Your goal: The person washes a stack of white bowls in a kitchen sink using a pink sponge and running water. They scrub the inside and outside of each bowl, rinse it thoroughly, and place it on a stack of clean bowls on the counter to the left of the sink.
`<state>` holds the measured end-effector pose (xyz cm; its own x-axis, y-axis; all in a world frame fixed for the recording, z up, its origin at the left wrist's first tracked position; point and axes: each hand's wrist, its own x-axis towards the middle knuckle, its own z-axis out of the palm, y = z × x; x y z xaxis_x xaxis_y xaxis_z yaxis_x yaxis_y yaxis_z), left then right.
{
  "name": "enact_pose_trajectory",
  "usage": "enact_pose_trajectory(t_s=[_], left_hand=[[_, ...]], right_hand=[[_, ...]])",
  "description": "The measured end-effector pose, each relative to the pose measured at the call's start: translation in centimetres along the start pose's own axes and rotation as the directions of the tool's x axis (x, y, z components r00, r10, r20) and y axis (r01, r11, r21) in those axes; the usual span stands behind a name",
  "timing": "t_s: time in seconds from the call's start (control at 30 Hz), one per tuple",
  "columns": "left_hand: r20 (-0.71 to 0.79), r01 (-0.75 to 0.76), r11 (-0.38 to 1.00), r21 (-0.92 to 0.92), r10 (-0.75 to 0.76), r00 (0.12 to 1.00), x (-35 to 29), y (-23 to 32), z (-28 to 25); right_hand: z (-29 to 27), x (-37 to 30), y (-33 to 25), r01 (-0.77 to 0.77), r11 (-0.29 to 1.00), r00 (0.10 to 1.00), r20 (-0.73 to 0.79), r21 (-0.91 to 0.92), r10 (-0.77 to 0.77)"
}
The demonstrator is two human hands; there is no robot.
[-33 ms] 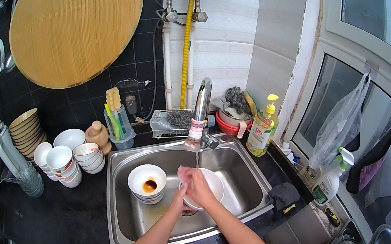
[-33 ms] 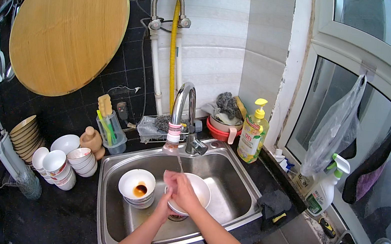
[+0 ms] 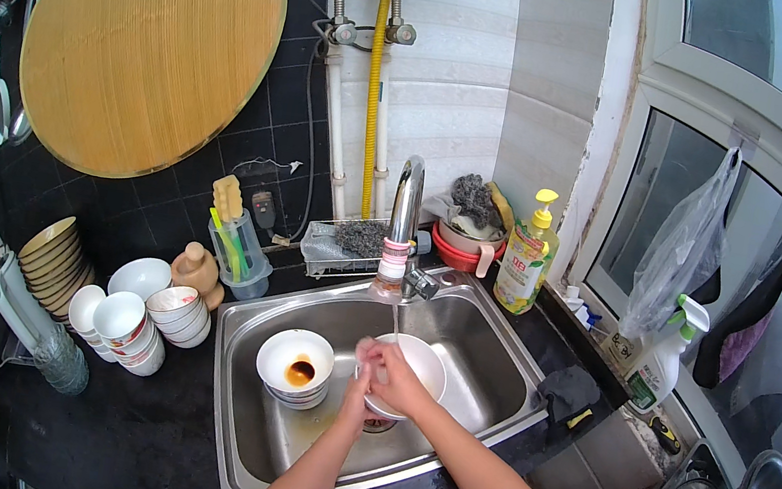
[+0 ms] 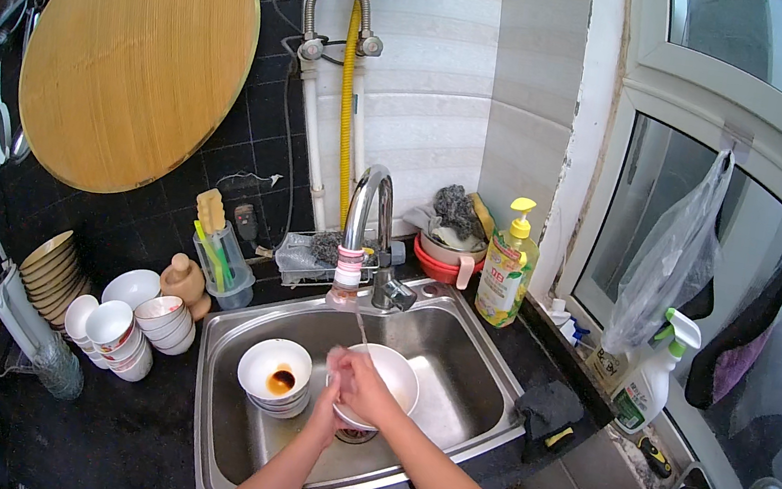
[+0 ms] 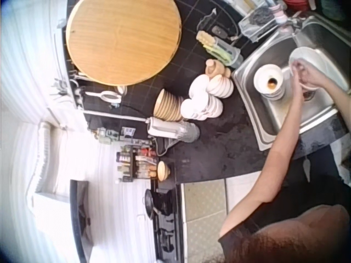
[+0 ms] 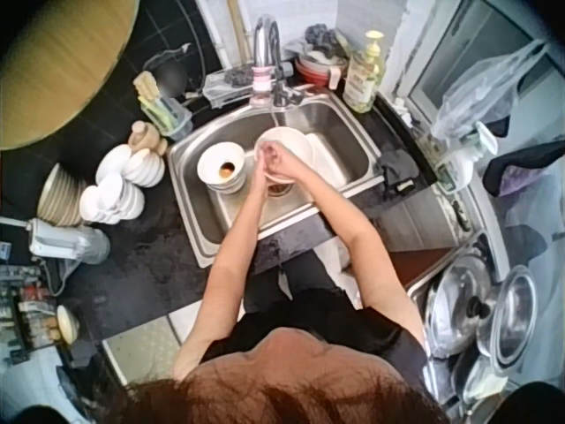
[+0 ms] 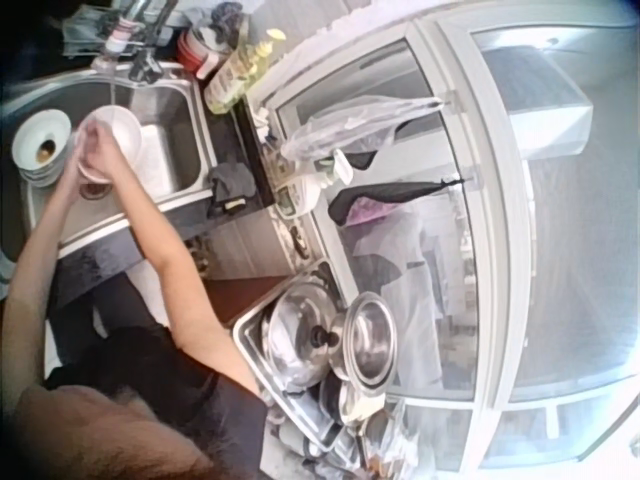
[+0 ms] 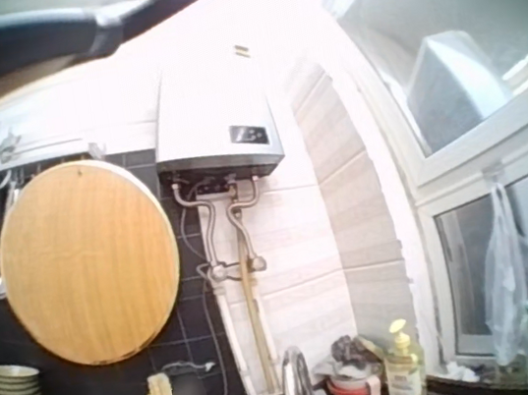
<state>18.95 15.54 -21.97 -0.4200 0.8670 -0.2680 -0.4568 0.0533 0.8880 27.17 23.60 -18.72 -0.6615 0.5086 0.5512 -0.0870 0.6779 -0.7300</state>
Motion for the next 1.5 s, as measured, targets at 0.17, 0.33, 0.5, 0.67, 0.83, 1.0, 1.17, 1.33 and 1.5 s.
enact_pose_trajectory(t_s=[0.17,0.33,0.5,0.67,0.83,1.0,1.17,1.33,1.5], left_hand=[[-0.219,-0.279,0.955,0.100,0.295,0.930,3.0,-2.0,-2.7],[-0.069,0.029,0.999,0.033,-0.026,0.997,1.4,-0.4,-0.8],[0.003,-0.192,0.976,-0.102,0.193,0.981,1.3,-0.2,-1.4],[-0.190,-0.321,0.947,-0.009,0.314,0.930,3.2,-1.7,-3.1],[-0.119,-0.089,0.971,-0.222,0.064,0.991,2.3,-0.9,-2.2],[-0.060,0.179,0.971,-0.159,-0.190,0.980,0.5,0.9,-2.1],[-0.025,0.267,0.951,-0.154,-0.274,0.961,0.3,1.1,-2.7],[-0.106,0.366,0.931,0.003,-0.363,0.926,1.0,1.1,-2.7],[-0.015,0.221,0.974,0.038,-0.221,0.975,1.1,0.5,-2.6]], right_hand=[[-2.1,-0.8,-2.2,-0.227,0.871,0.827,0.386,-0.436,0.409],[-1.5,-1.3,0.5,0.037,0.657,0.993,0.100,-0.753,0.060],[-0.6,-1.1,0.2,-0.068,0.996,0.917,0.391,-0.056,0.084],[-3.6,-0.4,-4.0,-0.330,0.881,0.670,0.573,-0.338,0.471],[-2.8,-1.8,-2.2,0.078,0.859,0.879,0.441,-0.506,0.181],[-1.7,-1.6,-2.3,-0.003,0.842,0.757,0.549,-0.540,0.355],[-1.4,-1.0,-3.1,0.040,0.797,0.706,0.582,-0.603,0.405],[-1.9,-0.8,0.9,-0.504,0.845,0.821,0.203,-0.179,0.533],[-3.8,0.3,1.1,-0.632,0.558,0.693,0.068,0.538,0.718]])
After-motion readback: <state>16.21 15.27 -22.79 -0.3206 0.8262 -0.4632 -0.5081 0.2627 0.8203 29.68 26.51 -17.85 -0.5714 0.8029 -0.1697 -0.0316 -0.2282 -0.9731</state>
